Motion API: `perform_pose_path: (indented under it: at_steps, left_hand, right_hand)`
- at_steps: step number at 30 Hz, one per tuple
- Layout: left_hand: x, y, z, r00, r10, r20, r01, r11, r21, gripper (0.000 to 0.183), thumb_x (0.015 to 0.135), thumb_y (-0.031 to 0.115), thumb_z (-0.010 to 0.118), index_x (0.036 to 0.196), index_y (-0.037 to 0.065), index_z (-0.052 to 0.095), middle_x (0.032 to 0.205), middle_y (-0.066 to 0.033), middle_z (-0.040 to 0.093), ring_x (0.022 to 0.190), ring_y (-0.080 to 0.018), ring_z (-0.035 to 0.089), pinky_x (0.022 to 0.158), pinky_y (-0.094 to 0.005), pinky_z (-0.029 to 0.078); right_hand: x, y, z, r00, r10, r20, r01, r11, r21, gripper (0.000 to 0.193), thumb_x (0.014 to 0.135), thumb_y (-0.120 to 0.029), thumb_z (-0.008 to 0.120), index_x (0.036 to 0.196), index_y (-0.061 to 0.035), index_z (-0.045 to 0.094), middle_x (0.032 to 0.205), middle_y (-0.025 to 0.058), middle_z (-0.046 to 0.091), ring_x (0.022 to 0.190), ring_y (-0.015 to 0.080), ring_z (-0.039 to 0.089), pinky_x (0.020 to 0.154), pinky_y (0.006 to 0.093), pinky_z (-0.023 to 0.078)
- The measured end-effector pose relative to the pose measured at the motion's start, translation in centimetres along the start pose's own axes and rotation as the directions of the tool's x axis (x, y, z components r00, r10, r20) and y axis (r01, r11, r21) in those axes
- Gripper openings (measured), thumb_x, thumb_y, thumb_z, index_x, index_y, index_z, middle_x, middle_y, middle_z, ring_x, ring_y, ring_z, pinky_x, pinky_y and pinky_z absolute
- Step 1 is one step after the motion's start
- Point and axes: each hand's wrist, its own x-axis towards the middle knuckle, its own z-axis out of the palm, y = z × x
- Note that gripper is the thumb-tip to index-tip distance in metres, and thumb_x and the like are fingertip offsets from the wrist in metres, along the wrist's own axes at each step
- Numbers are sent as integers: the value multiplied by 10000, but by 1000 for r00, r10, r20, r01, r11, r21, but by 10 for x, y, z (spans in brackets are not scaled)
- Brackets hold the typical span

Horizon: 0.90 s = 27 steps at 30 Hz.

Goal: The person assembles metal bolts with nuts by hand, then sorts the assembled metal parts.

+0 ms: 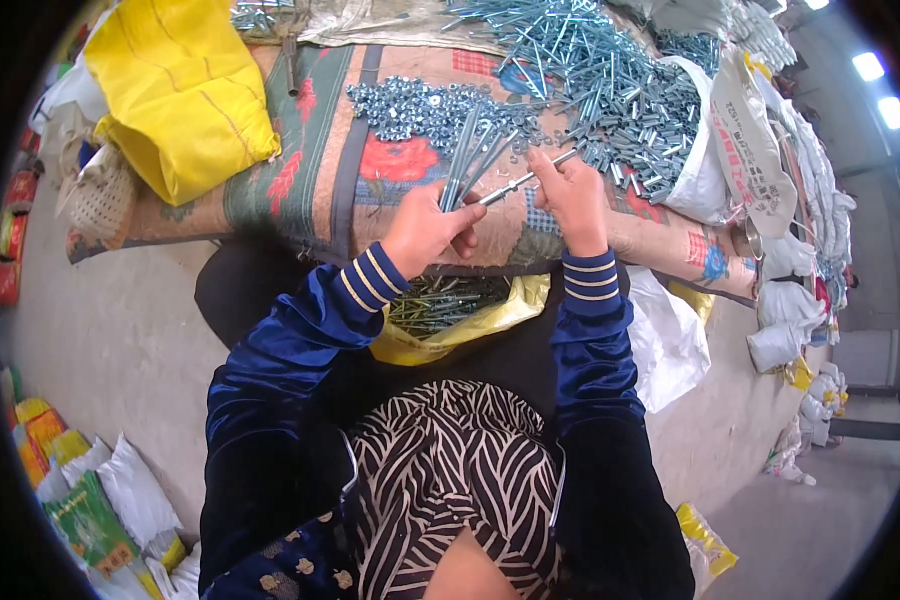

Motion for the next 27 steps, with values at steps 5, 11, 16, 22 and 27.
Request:
perform_pose_path:
  at_steps: [5,11,16,22,27]
  left_hand:
    - [23,-5,-17,999,43,16,-43,999,-13,157,850,57,631,957,-37,565,652,-67,587,530,-140,592,453,-266,501]
    - [31,-7,-26,997,76,-27,-76,997,16,132,848,57,628,923,-37,573,645,-55,583,530,-122,578,458,-255,486]
    - [25,1,-36,995,50,-82,-44,996,73,142,844,61,637,931,-33,575,648,-53,589,533,-120,582,455,-249,481]
    - [24,-2,-37,993,98,-59,-87,984,157,168,838,71,653,949,-26,574,641,-47,585,521,-120,580,452,-245,469]
    - [9,5,-28,996,31,-79,-21,993,114,133,834,91,647,870,-30,606,595,-42,576,496,-101,557,444,-258,453]
  right_hand:
    - [11,-1,19,984,-7,-179,91,883,461,354,873,-342,640,805,4,664,619,58,637,556,84,573,495,224,429]
    - [27,8,41,947,-137,-291,226,927,299,316,904,-287,610,798,10,627,602,3,575,530,84,526,509,253,423]
    - [31,2,25,961,277,-2,-264,914,-309,310,909,-238,605,1091,13,600,842,47,640,605,73,546,597,212,471]
    - [21,8,33,964,264,-26,-259,958,125,327,869,-218,650,1112,-2,612,858,7,619,711,45,533,631,198,437]
    - [5,13,39,991,30,130,-61,968,243,265,846,-172,652,1044,3,628,828,7,623,629,35,522,562,180,411]
